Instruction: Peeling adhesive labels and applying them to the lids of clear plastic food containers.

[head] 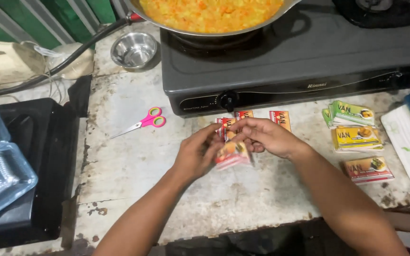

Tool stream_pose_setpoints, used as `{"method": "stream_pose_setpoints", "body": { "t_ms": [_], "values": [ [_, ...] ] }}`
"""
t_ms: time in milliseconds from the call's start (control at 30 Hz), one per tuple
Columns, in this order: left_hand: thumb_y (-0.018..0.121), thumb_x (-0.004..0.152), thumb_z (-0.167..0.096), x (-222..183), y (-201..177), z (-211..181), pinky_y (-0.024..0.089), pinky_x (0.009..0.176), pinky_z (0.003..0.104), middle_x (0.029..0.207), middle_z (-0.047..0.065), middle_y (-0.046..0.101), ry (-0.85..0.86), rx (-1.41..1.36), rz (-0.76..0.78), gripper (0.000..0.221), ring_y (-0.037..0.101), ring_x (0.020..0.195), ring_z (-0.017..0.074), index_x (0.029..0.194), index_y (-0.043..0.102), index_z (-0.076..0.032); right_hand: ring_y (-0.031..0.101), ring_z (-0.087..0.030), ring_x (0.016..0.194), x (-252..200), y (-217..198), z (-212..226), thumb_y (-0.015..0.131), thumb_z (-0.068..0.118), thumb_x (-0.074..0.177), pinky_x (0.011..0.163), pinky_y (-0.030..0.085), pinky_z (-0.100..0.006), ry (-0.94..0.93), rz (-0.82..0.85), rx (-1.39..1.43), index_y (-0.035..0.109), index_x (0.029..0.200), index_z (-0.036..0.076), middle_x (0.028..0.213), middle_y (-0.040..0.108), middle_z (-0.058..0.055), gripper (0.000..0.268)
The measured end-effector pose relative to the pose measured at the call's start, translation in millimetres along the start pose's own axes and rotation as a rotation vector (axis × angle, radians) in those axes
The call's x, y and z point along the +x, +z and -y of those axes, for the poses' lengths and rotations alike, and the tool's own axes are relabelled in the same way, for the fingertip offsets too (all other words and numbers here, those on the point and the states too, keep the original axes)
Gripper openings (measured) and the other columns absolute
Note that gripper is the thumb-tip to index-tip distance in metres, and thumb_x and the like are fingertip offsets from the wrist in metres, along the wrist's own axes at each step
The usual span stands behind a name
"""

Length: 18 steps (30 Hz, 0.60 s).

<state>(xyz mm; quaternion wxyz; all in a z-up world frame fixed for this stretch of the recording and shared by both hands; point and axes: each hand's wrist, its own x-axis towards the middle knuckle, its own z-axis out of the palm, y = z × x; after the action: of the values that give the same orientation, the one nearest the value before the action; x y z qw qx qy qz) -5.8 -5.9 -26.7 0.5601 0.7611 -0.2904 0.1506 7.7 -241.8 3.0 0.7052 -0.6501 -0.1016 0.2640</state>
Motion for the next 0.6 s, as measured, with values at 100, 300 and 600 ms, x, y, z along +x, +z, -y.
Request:
{"method": "stream_pose_setpoints", "body": {
  "t_ms": [100,300,600],
  "values": [
    [0.077,0.083,-0.012,4.7,-2.4,8.3,0.057,0.067,0.032,0.080,0.002,0.074,-0.030,0.069,-0.029,0.019,0.071,0.071,0.0228,0.102,0.075,-0.016,0.059,-0.010,0.054,0.0,-11.7,-3.4,0.046,0.022,0.102,0.039,0.037,-0.014,-0.096,-0.062,-0.067,0.058,0.122,-0.001,0.098,0.074,-0.021,0.033],
    [0.077,0.085,-0.017,9.0,-6.4,7.0,0.058,0.068,0.029,0.082,-0.003,0.073,0.007,0.161,-0.023,0.015,0.071,0.072,0.0176,0.100,0.075,-0.017,0.064,-0.012,0.058,-13.6,6.6,14.7,0.088,0.008,0.069,0.046,0.050,-0.020,-0.121,-0.100,-0.399,0.068,0.115,0.007,0.091,0.076,-0.010,0.050],
    [0.079,0.080,-0.011,17.8,-16.2,-27.8,0.056,0.083,0.042,0.104,0.015,0.070,0.134,-0.099,0.088,0.030,0.069,0.096,0.0355,0.108,0.070,-0.003,0.071,-0.025,0.084,-10.7,25.5,3.0,0.066,0.050,0.087,0.072,0.057,-0.044,0.045,-0.003,-1.308,0.062,0.110,0.020,0.086,0.070,0.003,0.038]
  ]
}}
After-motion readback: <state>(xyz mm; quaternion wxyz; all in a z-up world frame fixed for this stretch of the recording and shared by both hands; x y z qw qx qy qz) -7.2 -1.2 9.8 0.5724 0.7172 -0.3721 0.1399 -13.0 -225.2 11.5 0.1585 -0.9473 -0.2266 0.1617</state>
